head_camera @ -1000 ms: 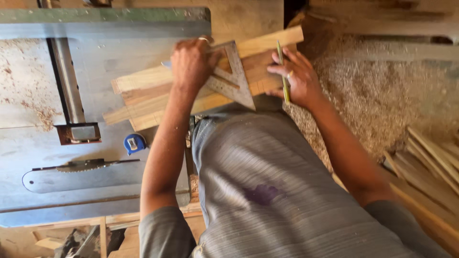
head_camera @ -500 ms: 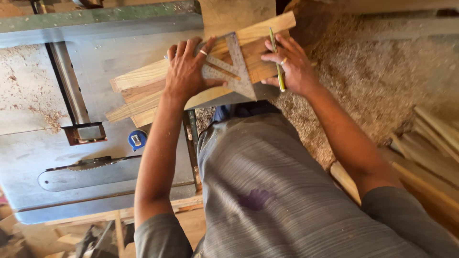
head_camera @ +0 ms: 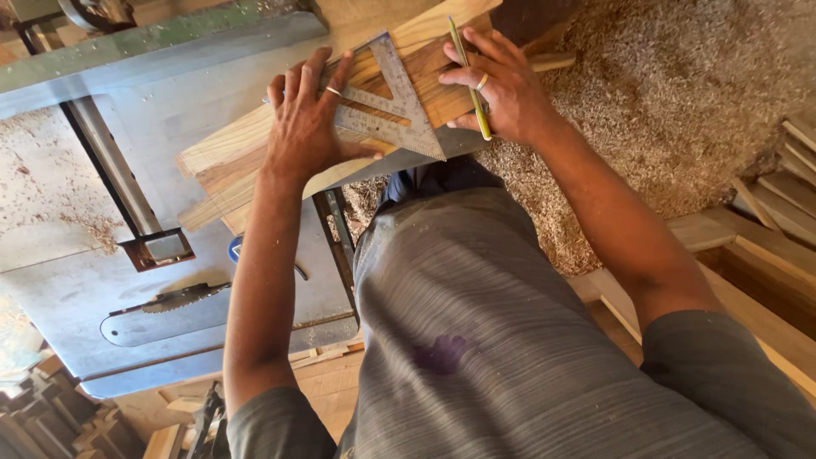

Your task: The person uses a speed square and pencil to mark lines on several wooden planks. They repeatedly position the square, draw lines, and rotate the planks to mark multiple pieces in a workshop setting.

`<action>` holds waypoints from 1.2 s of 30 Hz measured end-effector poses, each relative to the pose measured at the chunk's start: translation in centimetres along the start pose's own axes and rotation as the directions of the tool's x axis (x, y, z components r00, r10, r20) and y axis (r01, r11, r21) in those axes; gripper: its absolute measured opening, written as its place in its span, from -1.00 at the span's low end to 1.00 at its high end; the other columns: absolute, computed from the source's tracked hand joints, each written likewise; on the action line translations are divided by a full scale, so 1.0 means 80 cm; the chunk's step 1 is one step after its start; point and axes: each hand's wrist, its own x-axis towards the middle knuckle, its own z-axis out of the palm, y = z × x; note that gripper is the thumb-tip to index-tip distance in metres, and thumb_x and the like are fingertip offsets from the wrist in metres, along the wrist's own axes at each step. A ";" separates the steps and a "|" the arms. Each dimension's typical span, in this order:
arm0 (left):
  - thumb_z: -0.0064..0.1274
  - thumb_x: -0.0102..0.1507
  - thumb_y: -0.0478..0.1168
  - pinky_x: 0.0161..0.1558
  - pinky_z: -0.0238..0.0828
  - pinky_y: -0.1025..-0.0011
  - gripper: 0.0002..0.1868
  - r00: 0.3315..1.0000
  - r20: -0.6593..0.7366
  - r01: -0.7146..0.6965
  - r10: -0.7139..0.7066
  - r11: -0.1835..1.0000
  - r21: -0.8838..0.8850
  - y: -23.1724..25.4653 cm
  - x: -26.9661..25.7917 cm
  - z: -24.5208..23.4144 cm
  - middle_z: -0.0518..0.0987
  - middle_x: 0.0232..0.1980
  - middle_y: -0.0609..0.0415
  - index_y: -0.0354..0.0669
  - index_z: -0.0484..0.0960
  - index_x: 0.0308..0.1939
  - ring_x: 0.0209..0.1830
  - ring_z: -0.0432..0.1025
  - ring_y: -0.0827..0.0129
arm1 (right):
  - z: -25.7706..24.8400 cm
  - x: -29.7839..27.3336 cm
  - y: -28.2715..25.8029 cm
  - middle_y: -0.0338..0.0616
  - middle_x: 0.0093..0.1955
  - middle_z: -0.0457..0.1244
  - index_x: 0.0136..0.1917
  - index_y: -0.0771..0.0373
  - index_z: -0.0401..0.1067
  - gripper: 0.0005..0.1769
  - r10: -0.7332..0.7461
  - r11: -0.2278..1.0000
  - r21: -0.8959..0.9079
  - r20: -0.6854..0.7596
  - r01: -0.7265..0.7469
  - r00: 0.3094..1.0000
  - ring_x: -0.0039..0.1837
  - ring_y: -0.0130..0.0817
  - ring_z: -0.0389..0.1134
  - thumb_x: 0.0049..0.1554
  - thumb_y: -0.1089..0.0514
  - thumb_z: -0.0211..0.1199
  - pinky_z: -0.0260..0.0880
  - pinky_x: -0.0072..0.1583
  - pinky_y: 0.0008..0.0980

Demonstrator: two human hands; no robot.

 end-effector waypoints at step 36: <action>0.32 0.00 0.67 0.41 -0.01 -0.11 0.07 0.971 -0.219 -0.078 0.096 0.993 0.086 0.001 0.001 0.024 0.27 0.48 -0.10 0.05 0.57 0.32 0.45 0.19 -0.02 | 0.000 0.001 0.002 -0.19 0.69 0.07 0.47 -0.14 0.31 -0.09 0.023 1.000 -0.014 0.043 -0.022 0.999 0.72 -0.09 -0.12 -0.05 -0.35 0.56 -0.22 0.63 0.19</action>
